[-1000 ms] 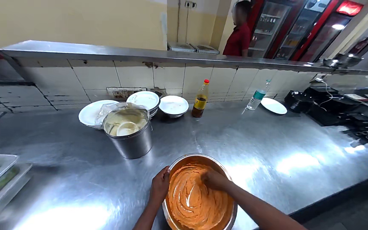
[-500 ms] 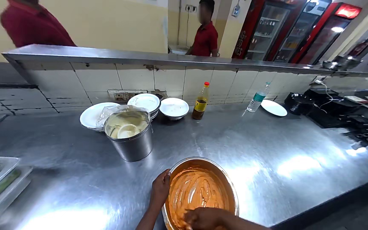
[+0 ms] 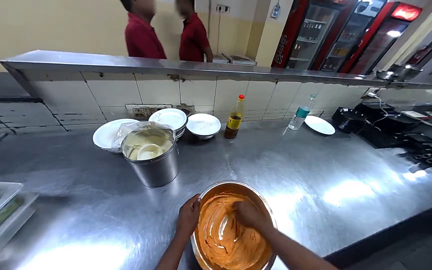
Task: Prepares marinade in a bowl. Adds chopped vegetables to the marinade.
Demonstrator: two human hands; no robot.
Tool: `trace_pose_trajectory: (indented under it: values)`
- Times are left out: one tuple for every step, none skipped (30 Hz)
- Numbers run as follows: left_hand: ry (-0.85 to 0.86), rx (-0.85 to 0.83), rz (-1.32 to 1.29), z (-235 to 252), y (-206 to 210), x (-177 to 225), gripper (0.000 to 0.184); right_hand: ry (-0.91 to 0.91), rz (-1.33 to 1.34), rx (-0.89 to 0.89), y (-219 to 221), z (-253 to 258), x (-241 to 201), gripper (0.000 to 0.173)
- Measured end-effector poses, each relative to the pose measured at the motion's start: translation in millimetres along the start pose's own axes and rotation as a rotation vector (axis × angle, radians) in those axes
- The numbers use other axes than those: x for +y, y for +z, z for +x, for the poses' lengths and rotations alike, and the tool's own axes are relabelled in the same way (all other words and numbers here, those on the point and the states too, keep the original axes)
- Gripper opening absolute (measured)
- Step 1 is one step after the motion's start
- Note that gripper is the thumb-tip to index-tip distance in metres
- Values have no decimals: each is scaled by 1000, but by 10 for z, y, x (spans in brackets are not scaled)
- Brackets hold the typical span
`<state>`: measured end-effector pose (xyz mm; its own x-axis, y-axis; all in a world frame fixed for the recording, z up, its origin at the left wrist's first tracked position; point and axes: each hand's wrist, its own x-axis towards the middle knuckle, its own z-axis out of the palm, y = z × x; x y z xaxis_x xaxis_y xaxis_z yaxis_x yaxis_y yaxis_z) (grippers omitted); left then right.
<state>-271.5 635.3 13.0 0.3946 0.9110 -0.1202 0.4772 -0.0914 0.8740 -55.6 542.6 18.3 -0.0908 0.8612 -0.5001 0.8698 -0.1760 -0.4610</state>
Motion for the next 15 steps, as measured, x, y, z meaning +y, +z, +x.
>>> trace_pose_trajectory:
  values:
    - [-3, -9, 10, 52, -2, 18, 37, -67, 89, -5, 178, 10, -161, 42]
    - [-2, -15, 29, 124, -19, 41, 36, -164, 161, -63, 345, -19, -291, 44]
    - [6, -12, 50, 196, -37, 48, 35, -234, 196, -155, 428, -63, -340, 43]
    - [22, 7, 57, 251, -46, 28, 36, -271, 205, -217, 420, -100, -291, 41]
    - [39, 38, 47, 271, -52, 2, 39, -277, 189, -212, 350, -106, -169, 34]
    - [44, 79, 21, 249, -64, -18, 43, -214, 166, -180, 207, -111, -65, 30]
    - [23, 110, -31, 165, -91, -20, 46, -115, 147, -131, 44, -118, -7, 29]
    - [-32, 118, -92, 21, -131, -12, 47, 2, 147, -65, -102, -121, 5, 29]
    - [-103, 100, -156, -184, -165, -6, 48, 113, 161, 4, -224, -119, -25, 31]
    - [-177, 67, -211, -424, -168, -7, 48, 217, 170, 56, -329, -109, -91, 34]
    - [-237, 31, -273, -656, -132, -9, 47, 298, 160, 81, -424, -82, -181, 37]
    - [-270, 4, -339, -841, -60, -24, 47, 344, 137, 82, -492, -19, -269, 38]
    - [-277, 1, -407, -952, 26, -64, 47, 356, 106, 65, -519, 79, -363, 39]
    - [-273, 12, -479, -976, 87, -116, 49, 337, 62, 44, -503, 198, -481, 39]
    - [-265, 17, -542, -920, 105, -174, 50, 293, 8, 37, -431, 333, -612, 39]
